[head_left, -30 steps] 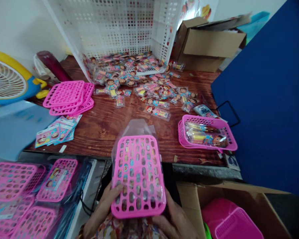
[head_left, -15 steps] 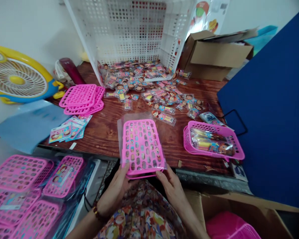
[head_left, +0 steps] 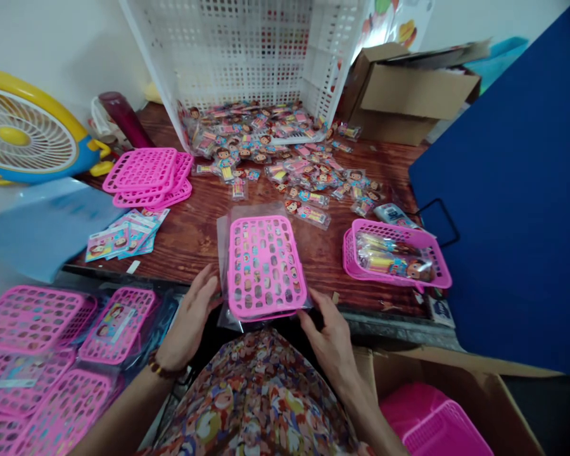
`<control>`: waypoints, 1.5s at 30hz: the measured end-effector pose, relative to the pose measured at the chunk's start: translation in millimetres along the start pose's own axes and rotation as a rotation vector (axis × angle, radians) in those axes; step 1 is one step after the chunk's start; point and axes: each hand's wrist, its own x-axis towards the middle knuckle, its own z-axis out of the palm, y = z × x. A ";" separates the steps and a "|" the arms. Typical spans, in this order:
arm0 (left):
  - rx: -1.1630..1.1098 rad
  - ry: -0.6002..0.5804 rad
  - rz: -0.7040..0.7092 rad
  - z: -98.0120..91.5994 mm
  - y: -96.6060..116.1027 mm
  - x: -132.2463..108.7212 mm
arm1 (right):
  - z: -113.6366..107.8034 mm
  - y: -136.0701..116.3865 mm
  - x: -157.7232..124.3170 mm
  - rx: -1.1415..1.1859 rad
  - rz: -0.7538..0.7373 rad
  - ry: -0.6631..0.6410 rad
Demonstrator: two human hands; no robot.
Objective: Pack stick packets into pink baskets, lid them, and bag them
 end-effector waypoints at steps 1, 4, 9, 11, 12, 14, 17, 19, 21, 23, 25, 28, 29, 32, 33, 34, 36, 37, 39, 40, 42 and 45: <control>-0.005 -0.049 -0.015 7.5 5.3 3.5 | 1.8 -1.1 1.3 -0.035 -0.049 0.022; -0.057 -0.141 -0.095 27.7 11.6 8.4 | 2.4 1.7 -4.4 -0.107 -0.124 0.123; 0.038 -0.020 0.027 27.3 -4.2 1.4 | -1.3 12.0 -27.1 -0.153 -0.147 0.081; 0.249 0.017 0.285 16.2 -11.1 -5.5 | 0.1 11.9 -27.3 -0.156 -0.117 0.145; 0.402 0.004 0.453 10.1 -13.5 -8.9 | 1.7 10.9 -24.3 -0.166 -0.109 0.193; 0.750 -0.102 0.776 -0.3 -16.1 -14.6 | 6.2 8.1 -14.4 -0.194 -0.120 0.228; 1.077 -0.193 1.088 -7.7 -16.7 -18.0 | 12.0 4.4 0.8 -0.235 -0.201 0.153; 1.089 -0.157 1.175 -8.3 -16.6 -18.4 | 11.7 3.4 4.5 -0.241 -0.273 0.126; 1.037 -0.130 1.202 -7.6 -16.6 -19.3 | 7.5 3.4 2.4 -0.239 -0.325 0.137; 0.990 -0.140 1.193 -6.9 -16.7 -21.4 | 2.1 3.7 -3.0 -0.229 -0.349 0.161; 0.952 -0.141 1.183 -6.4 -17.3 -24.5 | -0.8 3.7 -8.3 -0.209 -0.364 0.182; 0.938 -0.153 1.189 -7.4 -20.8 -29.9 | 3.3 4.1 -10.7 -0.220 -0.293 0.230; 0.944 -0.167 1.195 -8.5 -22.6 -31.9 | 6.3 4.8 -9.8 -0.242 -0.247 0.234; 0.983 -0.205 1.207 -13.5 -25.9 -37.4 | 14.2 9.3 -5.2 -0.338 -0.156 0.154; 0.989 -0.200 1.206 -15.0 -25.4 -38.6 | 15.1 11.5 -4.2 -0.357 -0.148 0.116; 0.989 -0.188 1.198 -15.8 -23.9 -39.2 | 15.0 13.9 -4.1 -0.360 -0.144 0.092; 0.964 -0.137 1.150 -14.7 -18.8 -37.5 | 11.5 19.2 -7.0 -0.307 -0.137 0.107; 0.933 -0.096 1.101 -12.8 -16.0 -35.2 | 8.9 21.9 -10.0 -0.263 -0.126 0.133; 0.816 0.008 0.941 -7.4 -12.3 -28.2 | 4.6 26.7 -17.8 -0.182 -0.066 0.175; 0.718 0.059 0.829 -4.5 -11.9 -24.1 | 4.0 28.5 -21.7 -0.149 -0.011 0.173; 0.460 0.112 0.579 0.8 -14.2 -16.7 | 7.7 30.4 -27.5 -0.082 0.139 0.114; 0.150 0.090 0.298 6.8 -19.8 -10.3 | 23.8 30.1 -25.8 0.028 0.363 -0.007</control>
